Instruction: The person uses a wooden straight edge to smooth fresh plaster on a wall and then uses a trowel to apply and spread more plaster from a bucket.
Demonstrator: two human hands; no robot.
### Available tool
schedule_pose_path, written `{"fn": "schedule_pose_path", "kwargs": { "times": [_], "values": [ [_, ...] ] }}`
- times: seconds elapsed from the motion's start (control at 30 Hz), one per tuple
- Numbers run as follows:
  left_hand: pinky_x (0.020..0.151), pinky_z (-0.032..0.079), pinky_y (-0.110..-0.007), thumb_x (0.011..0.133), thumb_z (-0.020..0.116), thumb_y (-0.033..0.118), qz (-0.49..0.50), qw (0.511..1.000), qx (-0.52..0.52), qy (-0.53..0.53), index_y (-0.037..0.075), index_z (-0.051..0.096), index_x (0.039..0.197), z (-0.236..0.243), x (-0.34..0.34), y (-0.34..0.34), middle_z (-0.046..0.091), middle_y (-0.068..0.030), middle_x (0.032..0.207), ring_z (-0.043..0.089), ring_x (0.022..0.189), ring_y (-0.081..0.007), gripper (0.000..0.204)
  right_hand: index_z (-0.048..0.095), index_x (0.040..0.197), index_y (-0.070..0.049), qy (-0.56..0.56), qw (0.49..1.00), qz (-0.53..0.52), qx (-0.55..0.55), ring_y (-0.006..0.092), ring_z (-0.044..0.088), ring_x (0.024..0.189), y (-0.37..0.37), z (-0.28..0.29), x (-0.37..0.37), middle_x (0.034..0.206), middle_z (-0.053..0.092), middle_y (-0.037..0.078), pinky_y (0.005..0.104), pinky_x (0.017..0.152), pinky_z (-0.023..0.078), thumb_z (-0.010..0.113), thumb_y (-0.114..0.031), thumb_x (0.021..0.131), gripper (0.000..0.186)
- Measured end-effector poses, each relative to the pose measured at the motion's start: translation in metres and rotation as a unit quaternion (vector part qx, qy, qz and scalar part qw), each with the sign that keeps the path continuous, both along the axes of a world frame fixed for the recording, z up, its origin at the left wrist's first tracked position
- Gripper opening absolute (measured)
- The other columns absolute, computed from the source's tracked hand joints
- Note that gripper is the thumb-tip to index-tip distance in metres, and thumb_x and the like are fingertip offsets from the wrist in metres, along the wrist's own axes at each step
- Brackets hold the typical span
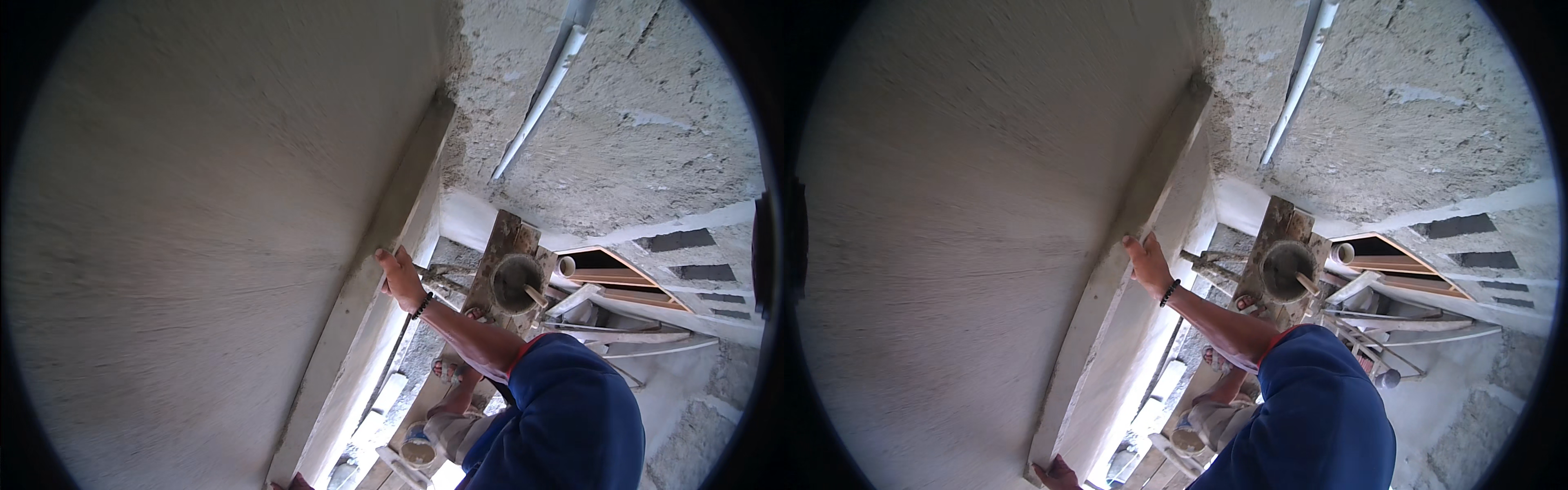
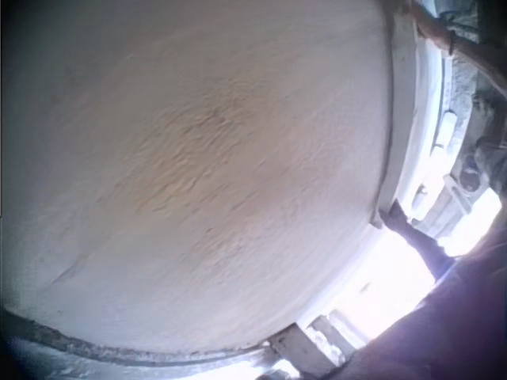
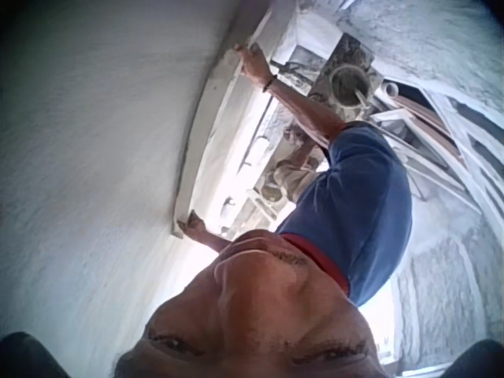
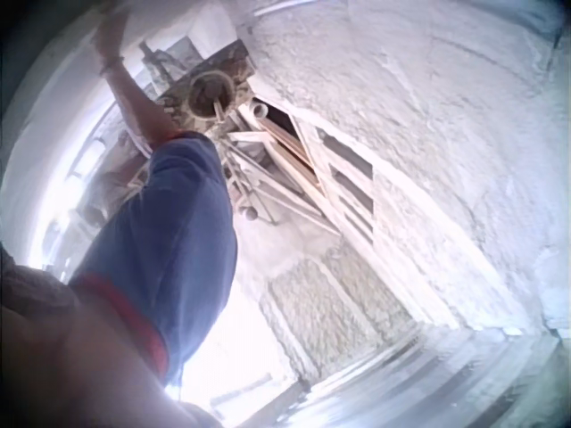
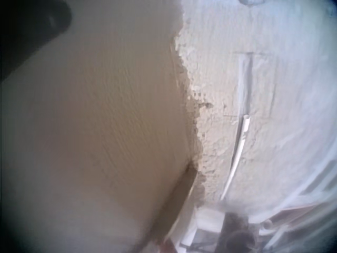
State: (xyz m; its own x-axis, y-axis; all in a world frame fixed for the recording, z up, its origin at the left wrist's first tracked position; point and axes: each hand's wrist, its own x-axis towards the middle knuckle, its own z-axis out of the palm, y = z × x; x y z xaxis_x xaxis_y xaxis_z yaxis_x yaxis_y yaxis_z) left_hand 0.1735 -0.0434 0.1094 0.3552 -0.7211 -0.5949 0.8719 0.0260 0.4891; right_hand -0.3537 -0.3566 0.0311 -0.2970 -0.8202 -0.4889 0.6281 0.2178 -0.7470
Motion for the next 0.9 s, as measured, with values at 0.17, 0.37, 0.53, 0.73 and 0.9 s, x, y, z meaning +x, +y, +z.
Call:
{"fn": "schedule_pose_path", "kwargs": {
  "times": [0.17, 0.37, 0.53, 0.73, 0.9],
  "values": [
    [0.093, 0.043, -0.045, 0.085, 0.055, 0.033, 0.042, 0.989, 0.083, -0.112, -0.002, 0.052, 0.112, -0.074, -0.075, -0.036, 0.060, -0.0162, 0.103, 0.057, 0.092, -0.0301, 0.044, 0.040, 0.094, -0.008, 0.009, 0.999, 0.036, 0.006, 0.0080, 0.041, 0.043, 0.002, -0.135, -0.010, 0.064, 0.044, 0.000, 0.0231, 0.038, 0.038, 0.056, -0.044, 0.082, 0.041],
    [0.083, 0.049, -0.033, 0.086, 0.057, 0.035, 0.005, 0.952, 0.073, -0.297, 0.001, 0.045, 0.120, -0.212, -0.086, -0.041, 0.055, -0.0127, 0.113, 0.055, 0.100, -0.0215, 0.049, 0.040, 0.086, -0.007, -0.005, 0.999, 0.043, -0.029, 0.0117, 0.046, 0.037, -0.005, -0.292, -0.013, 0.055, 0.047, 0.003, 0.0234, 0.033, 0.036, 0.057, -0.045, 0.081, 0.042],
    [0.077, 0.050, -0.035, 0.085, 0.057, 0.037, -0.009, 0.962, 0.059, -0.268, 0.005, 0.049, 0.117, -0.323, -0.076, -0.037, 0.057, -0.0099, 0.109, 0.055, 0.098, -0.0216, 0.046, 0.050, 0.068, -0.009, -0.010, 0.996, 0.071, -0.061, 0.0116, 0.048, 0.040, -0.001, -0.394, -0.018, 0.051, 0.052, 0.003, 0.0234, 0.035, 0.036, 0.055, -0.047, 0.082, 0.040],
    [0.076, 0.051, -0.036, 0.085, 0.057, 0.037, 0.020, 0.967, 0.053, -0.250, 0.006, 0.050, 0.115, -0.439, -0.075, -0.038, 0.056, -0.0109, 0.112, 0.055, 0.099, -0.0224, 0.044, 0.053, 0.071, -0.008, -0.019, 0.993, 0.108, -0.053, 0.0130, 0.053, 0.041, 0.002, -0.496, -0.022, 0.052, 0.055, 0.004, 0.0242, 0.035, 0.039, 0.054, -0.046, 0.082, 0.040],
    [0.081, 0.048, -0.039, 0.086, 0.054, 0.037, 0.036, 0.974, 0.045, -0.218, 0.007, 0.046, 0.120, -0.507, -0.056, -0.030, 0.055, -0.0103, 0.116, 0.053, 0.104, -0.0242, 0.046, 0.052, 0.072, -0.007, 0.001, 0.992, 0.118, -0.053, 0.0134, 0.052, 0.042, 0.003, -0.538, -0.019, 0.054, 0.054, 0.005, 0.0239, 0.037, 0.042, 0.054, -0.050, 0.081, 0.044]
  ]
}}
